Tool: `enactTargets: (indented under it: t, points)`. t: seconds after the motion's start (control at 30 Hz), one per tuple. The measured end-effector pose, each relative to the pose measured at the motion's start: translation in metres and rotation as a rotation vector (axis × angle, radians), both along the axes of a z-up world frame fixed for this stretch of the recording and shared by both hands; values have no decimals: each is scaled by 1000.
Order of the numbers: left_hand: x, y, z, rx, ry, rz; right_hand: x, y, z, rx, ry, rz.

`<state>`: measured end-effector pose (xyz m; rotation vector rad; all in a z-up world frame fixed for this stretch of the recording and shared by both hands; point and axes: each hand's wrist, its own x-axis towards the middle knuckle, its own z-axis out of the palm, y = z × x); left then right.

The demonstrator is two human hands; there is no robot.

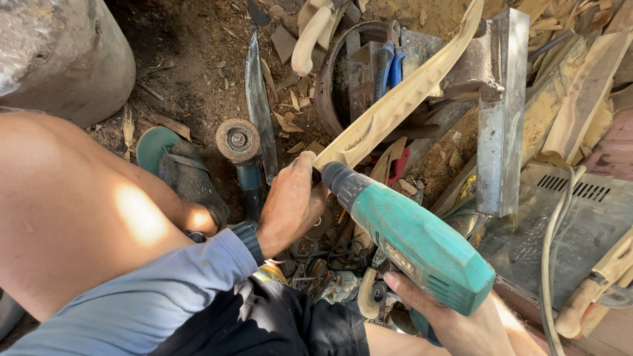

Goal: The person sits on the ground and uses a corded drill to make holes in a curved wooden piece. They repeatedly insert a metal wire into the drilled holes and adjust the wood's position.

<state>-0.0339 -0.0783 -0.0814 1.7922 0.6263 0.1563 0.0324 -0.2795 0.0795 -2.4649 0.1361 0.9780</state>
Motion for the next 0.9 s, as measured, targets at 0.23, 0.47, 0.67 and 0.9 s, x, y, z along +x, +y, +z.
enactTargets:
  t: [0.23, 0.47, 0.67, 0.9]
  points:
    - [1, 1, 8, -36, 54, -4, 7, -28, -1, 249, 66, 88]
    - [6, 2, 6, -65, 129, -7, 14, -48, 3, 92, 70, 22]
    - [10, 15, -3, -165, 152, 30, 18, -38, 29, 405, -68, 196]
    - [28, 19, -10, -307, 148, -49, 21, -12, 17, 412, 48, -139]
